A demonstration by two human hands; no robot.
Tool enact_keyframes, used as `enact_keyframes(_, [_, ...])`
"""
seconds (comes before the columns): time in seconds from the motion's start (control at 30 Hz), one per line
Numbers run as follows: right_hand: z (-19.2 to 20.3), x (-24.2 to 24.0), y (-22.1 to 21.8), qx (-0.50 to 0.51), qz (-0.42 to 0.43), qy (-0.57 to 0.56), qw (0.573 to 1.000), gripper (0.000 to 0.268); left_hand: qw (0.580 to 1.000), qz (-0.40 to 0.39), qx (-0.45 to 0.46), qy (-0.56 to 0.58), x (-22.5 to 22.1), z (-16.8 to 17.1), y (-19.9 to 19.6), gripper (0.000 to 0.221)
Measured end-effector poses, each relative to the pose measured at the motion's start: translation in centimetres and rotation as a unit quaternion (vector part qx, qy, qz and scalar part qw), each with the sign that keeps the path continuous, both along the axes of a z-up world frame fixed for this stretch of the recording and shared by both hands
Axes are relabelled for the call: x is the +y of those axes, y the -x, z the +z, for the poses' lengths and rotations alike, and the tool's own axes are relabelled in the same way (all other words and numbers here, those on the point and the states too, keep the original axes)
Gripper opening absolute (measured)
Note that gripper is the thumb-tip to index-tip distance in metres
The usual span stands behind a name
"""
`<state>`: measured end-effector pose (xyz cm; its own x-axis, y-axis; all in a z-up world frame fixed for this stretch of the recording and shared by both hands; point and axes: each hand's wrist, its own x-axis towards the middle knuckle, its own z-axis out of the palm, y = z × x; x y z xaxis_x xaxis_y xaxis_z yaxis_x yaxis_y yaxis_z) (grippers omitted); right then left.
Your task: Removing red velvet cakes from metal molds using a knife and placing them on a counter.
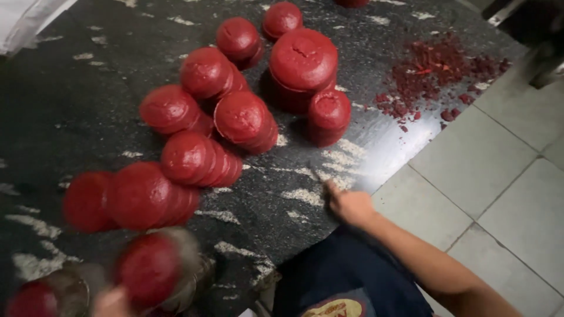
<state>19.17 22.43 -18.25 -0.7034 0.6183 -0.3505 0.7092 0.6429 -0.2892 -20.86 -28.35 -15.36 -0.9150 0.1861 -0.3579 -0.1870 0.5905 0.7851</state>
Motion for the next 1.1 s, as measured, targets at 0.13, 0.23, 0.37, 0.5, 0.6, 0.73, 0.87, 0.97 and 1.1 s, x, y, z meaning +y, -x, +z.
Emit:
enact_keyframes(0.13, [4.2,3.7,-1.0,-0.049,-0.141,0.030,0.988,0.062,1.000,-0.009,-0.019,-0.013,17.6,8.1,-6.7,0.059])
enact_keyframes(0.23, [2.8,6.3,-6.1,-0.055,-0.150,-0.004,0.987,0.069,0.995,-0.074,-0.018,0.065,19.2,5.2,-10.2,0.062])
enact_keyframes(0.37, [2.5,6.5,-8.7,-0.074,-0.209,-0.055,0.974,0.064,0.991,-0.127,-0.035,0.009,22.4,6.1,-13.0,0.058])
enact_keyframes(0.5, [1.5,2.1,-10.2,-0.007,-0.065,-0.084,0.994,0.060,0.969,-0.168,-0.054,0.173,26.1,8.2,-14.8,0.055])
enact_keyframes(0.6, [0.7,1.2,-12.6,0.008,0.002,-0.085,0.996,0.060,0.952,-0.197,-0.041,0.230,27.3,8.2,-15.6,0.057])
enact_keyframes(0.73, [1.5,6.2,-17.3,-0.017,-0.012,-0.097,0.995,0.062,0.953,-0.228,-0.028,0.199,28.0,6.9,-16.0,0.058])
enact_keyframes(0.87, [1.9,14.6,-21.9,-0.057,-0.037,-0.115,0.991,0.062,0.945,-0.244,-0.024,0.215,27.4,3.1,-15.6,0.059])
enact_keyframes(0.97, [2.2,20.6,-24.8,-0.079,-0.050,-0.144,0.985,0.060,0.950,-0.259,-0.043,0.170,25.2,-2.6,-14.2,0.059])
enact_keyframes(1.1, [3.3,27.8,-26.7,-0.105,-0.054,-0.182,0.976,0.061,0.814,-0.491,0.275,0.144,18.9,-14.2,-11.5,0.040])
